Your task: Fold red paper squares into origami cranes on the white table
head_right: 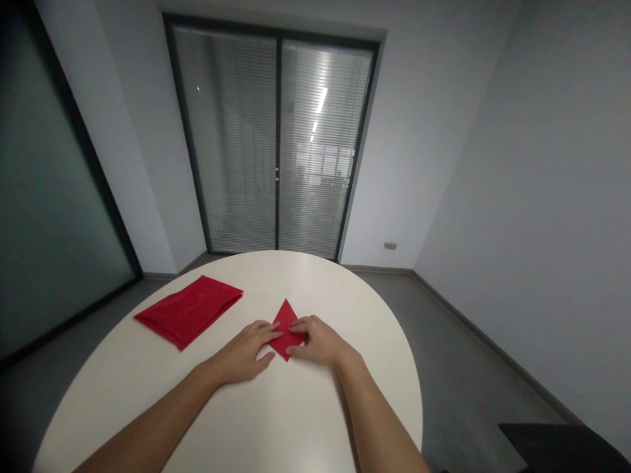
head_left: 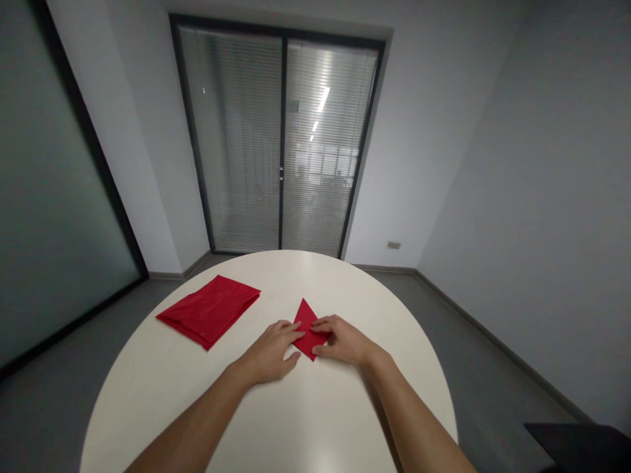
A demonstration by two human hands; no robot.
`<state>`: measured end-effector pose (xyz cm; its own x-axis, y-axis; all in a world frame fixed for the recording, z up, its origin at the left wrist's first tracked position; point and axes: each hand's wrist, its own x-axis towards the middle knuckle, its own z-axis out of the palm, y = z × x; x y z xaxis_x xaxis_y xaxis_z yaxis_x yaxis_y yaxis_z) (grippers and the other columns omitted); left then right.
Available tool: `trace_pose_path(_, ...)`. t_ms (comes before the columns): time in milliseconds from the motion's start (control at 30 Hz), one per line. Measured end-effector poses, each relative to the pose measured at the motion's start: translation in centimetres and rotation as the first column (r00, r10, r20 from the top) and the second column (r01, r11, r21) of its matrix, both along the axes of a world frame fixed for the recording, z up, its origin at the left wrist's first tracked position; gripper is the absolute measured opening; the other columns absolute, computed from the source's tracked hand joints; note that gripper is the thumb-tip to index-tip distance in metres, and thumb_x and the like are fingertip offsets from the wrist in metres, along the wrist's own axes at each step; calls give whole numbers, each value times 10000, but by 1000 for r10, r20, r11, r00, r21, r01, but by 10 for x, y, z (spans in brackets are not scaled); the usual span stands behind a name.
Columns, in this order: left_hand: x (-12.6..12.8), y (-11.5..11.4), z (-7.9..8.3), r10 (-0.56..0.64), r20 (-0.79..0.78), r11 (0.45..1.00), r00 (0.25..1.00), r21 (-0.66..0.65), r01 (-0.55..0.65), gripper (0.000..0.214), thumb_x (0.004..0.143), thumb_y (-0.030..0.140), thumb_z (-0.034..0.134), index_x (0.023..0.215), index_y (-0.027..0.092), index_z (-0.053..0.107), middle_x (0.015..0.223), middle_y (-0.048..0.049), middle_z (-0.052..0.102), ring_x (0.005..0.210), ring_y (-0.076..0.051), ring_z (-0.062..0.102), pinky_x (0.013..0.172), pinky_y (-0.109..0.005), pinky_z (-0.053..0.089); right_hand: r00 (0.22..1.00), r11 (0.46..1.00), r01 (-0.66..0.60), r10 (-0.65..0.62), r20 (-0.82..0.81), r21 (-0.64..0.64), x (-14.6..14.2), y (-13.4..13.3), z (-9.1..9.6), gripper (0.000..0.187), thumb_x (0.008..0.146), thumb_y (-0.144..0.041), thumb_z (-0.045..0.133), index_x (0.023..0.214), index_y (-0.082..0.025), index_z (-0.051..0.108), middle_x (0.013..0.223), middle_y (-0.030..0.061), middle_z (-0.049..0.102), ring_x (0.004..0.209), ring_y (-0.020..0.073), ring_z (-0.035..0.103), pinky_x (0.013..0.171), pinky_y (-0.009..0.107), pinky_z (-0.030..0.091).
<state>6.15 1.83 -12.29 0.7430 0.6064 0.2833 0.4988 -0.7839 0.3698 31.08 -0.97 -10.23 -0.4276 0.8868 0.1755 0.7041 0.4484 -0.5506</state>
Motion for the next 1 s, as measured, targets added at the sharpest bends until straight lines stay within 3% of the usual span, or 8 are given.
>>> trace_pose_path(100, -1, 1, 2, -1, 28, 1000, 1000, -25, 2, 397, 966, 294, 582, 1358, 253, 628, 1441, -60, 605, 1287, -270, 521, 1115, -463, 421, 999, 998, -37, 35, -38, -45, 4, -1, 0, 759, 658, -571, 868, 1297, -196, 700, 1309, 133, 685, 1195, 329, 607, 1063, 429, 448)
trace_pose_path(267, 0, 5, 2, 9, 57, 1000, 998, -26, -8, 314, 971, 282, 596, 1271, 241, 678, 1351, -60, 667, 1217, -257, 572, 1071, -447, 446, 998, 999, -36, 36, 48, 3, 0, -1, -2, 822, 607, -585, 888, 1307, -199, 697, 1307, 145, 673, 1211, 341, 577, 1083, 443, 423)
trace_pose_path(367, 0, 6, 1, 4, 70, 1000, 998, -14, -3, 298, 950, 278, 631, 1239, 239, 689, 1325, -63, 680, 1196, -260, 585, 1054, -442, 452, 997, 999, -32, 30, 75, 27, -6, -3, 1, 716, 638, -532, 880, 1251, -197, 728, 1245, 133, 702, 1157, 323, 599, 1043, 420, 444)
trace_pose_path(567, 1, 9, -2, 31, 82, 1000, 996, -1, -31, 247, 984, 266, 581, 1196, 234, 703, 1255, -67, 707, 1139, -244, 615, 1011, -411, 471, 999, 999, 37, -36, 18, -29, -10, -7, 11, 252, 833, -274, 674, 1055, -222, 780, 1005, 45, 777, 836, 187, 674, 772, 272, 491)
trace_pose_path(667, 2, 8, -1, 45, 77, 999, 996, 12, -46, 250, 1003, 267, 540, 1189, 226, 703, 1213, -72, 718, 1111, -241, 627, 993, -403, 477, 997, 998, 70, -70, 20, -3, -9, -6, 9, 245, 824, -183, 619, 1007, -230, 776, 981, 28, 775, 824, 176, 674, 758, 261, 478)
trace_pose_path(833, 2, 4, 2, 60, 70, 997, 996, 33, -63, 289, 941, 311, 628, 1211, 226, 686, 1169, -80, 717, 1088, -258, 630, 974, -401, 484, 995, 992, 99, -101, 24, 77, -7, -1, 3, 262, 740, -67, 615, 923, -213, 732, 957, 23, 744, 815, 164, 646, 744, 246, 460)
trace_pose_path(1000, 3, 2, 2, 93, 84, 994, 992, 55, -98, 365, 905, 319, 655, 1255, 213, 661, 1177, -103, 702, 1088, -273, 625, 987, -418, 480, 998, 981, 59, -59, -8, 183, -7, 0, 6, 198, 784, -51, 599, 881, -202, 683, 954, 30, 721, 887, 176, 635, 822, 272, 454)
